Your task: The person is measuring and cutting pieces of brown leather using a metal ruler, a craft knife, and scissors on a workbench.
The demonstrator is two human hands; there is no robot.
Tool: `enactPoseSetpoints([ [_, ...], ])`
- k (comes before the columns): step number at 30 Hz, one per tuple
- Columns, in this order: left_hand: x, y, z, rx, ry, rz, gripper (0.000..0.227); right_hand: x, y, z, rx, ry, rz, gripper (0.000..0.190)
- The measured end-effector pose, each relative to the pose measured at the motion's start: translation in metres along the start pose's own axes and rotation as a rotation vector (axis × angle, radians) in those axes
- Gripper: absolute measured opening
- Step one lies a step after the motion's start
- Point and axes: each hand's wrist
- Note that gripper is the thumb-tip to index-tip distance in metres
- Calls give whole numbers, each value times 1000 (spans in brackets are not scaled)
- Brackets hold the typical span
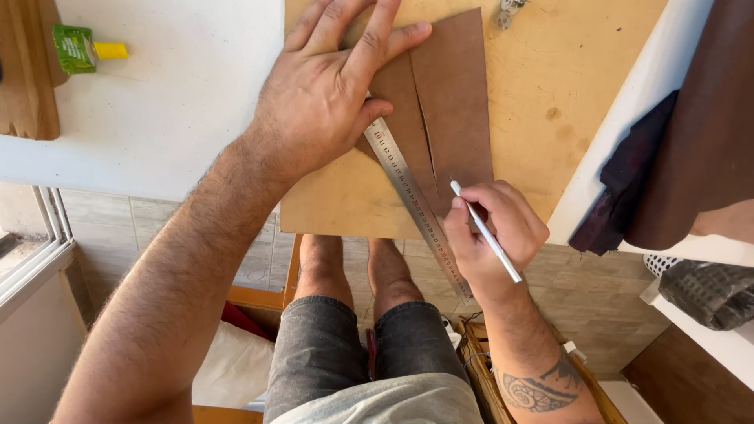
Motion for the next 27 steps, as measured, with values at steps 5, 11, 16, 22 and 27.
enactPoseSetpoints([
  [5, 1, -2, -2, -39, 31, 6, 98, -3, 1, -5, 28, 1, 31, 6],
  [11, -3, -2, -4, -32, 49, 37, 98, -5, 5, -13, 23, -19, 30, 3],
  [16, -2, -1, -5, -31, 57, 88, 99, -3, 6, -22, 9, -43, 29, 4],
  [22, -1, -2, -3, -64, 80, 37, 82, 2, 2, -33, -14, -53, 0, 2],
  [27, -5, -4, -7, -29, 76, 90, 72, 3, 0, -41, -16, -44, -17, 3],
])
Point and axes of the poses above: each hand's wrist, its own z-axis towards the middle knuckle, its own x-axis out of the back of the hand, y = z × x, and after that the axes turned 8 degrees about x, right-handed
